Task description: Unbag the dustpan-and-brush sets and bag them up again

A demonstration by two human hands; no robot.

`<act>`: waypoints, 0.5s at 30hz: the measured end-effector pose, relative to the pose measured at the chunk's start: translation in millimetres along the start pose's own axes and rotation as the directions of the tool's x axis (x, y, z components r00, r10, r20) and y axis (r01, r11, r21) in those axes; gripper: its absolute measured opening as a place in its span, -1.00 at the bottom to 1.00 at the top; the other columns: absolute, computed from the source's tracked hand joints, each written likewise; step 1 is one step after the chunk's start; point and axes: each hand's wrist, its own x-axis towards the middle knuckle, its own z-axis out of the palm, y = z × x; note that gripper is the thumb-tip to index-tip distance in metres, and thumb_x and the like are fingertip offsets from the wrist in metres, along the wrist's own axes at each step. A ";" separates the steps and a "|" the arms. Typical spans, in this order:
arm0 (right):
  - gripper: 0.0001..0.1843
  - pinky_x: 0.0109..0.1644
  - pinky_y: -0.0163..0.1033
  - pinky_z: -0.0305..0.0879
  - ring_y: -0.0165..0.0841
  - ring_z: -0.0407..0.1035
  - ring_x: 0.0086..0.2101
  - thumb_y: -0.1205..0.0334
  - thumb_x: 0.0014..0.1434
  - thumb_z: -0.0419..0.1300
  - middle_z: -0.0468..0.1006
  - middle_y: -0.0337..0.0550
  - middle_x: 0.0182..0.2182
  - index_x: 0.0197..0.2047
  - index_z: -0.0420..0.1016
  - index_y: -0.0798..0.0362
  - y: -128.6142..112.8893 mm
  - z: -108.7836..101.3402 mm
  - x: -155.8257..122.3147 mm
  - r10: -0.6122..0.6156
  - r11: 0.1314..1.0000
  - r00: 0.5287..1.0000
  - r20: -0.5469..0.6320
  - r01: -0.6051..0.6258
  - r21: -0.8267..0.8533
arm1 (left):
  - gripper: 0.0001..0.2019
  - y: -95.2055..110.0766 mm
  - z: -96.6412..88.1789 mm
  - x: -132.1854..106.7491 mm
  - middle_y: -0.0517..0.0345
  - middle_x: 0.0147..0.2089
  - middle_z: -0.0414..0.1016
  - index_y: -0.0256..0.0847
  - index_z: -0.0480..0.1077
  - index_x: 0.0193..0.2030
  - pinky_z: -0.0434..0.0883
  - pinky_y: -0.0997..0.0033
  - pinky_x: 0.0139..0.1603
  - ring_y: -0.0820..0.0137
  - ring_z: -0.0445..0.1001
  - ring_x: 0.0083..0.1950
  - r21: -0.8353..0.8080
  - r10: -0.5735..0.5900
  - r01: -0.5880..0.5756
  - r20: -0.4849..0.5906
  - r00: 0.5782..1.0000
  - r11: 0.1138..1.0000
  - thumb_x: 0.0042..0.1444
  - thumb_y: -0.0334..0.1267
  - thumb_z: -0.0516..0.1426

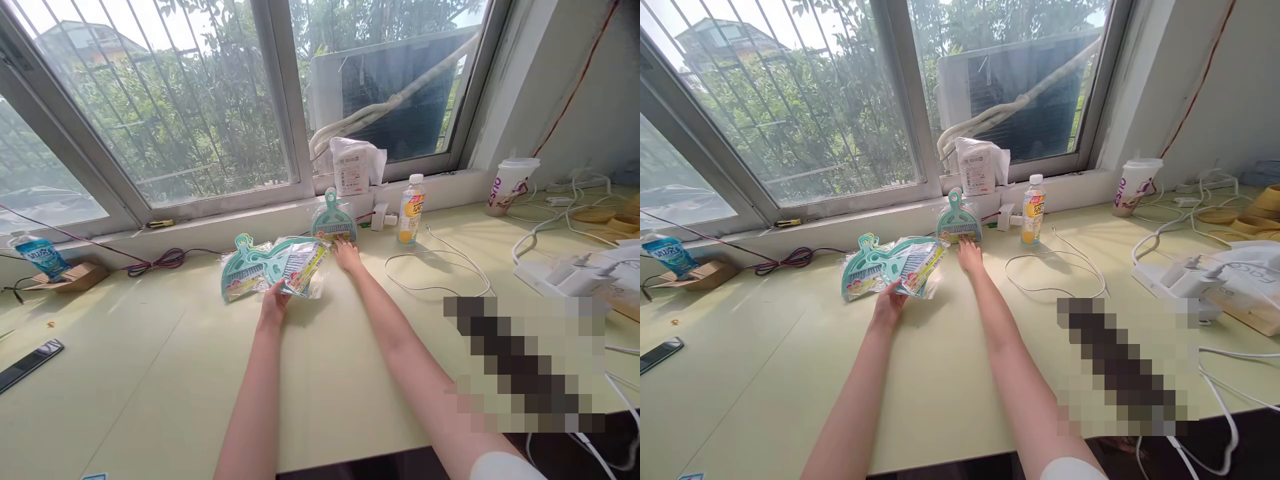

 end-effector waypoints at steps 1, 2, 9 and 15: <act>-0.48 0.27 0.05 -0.01 -0.15 -0.04 0.31 0.21 0.32 -0.11 0.09 0.02 0.36 0.32 0.16 0.06 -1.0 -1.7 -1.8 -0.007 1.000 1.000 -0.029 0.007 0.022 | -0.80 0.0 -0.2 0.4 0.07 -0.26 0.60 -0.29 0.46 -0.13 0.55 0.51 -0.32 0.41 0.58 -0.30 0.007 0.000 0.000 0.001 1.000 1.000 0.10 -0.49 0.14; -0.51 0.25 0.03 0.02 -0.14 0.02 0.28 0.24 0.31 -0.09 0.16 0.03 0.33 0.28 0.23 0.07 -2.3 -3.6 -3.7 -0.014 0.999 0.998 -0.058 0.016 0.047 | -0.80 0.0 -0.5 0.8 0.07 -0.26 0.60 -0.29 0.46 -0.13 0.55 0.51 -0.32 0.41 0.59 -0.29 0.011 0.002 -0.002 0.001 1.000 1.000 0.10 -0.49 0.14; -0.57 0.06 -0.16 0.21 -0.25 0.35 -0.06 0.39 0.27 -0.20 0.54 0.01 -0.09 -0.04 0.45 0.10 -16.6 -22.3 -26.7 0.115 0.908 0.855 -0.506 0.117 0.403 | -0.82 1.7 -3.4 1.6 0.07 -0.26 0.60 -0.30 0.46 -0.15 0.54 0.51 -0.30 0.42 0.59 -0.29 0.031 0.018 -0.019 0.020 1.000 0.999 0.10 -0.48 0.13; -0.68 -0.12 -0.20 0.29 -0.29 0.41 -0.26 0.21 0.28 -0.09 0.56 -0.07 -0.29 -0.23 0.48 0.07 -48.0 -40.0 -73.7 0.006 0.793 0.892 -0.452 0.271 0.545 | -0.85 1.9 -5.6 1.1 0.07 -0.20 0.61 -0.30 0.48 -0.19 0.53 0.48 -0.22 0.41 0.59 -0.21 0.046 0.043 -0.046 0.045 0.998 0.998 0.08 -0.45 0.15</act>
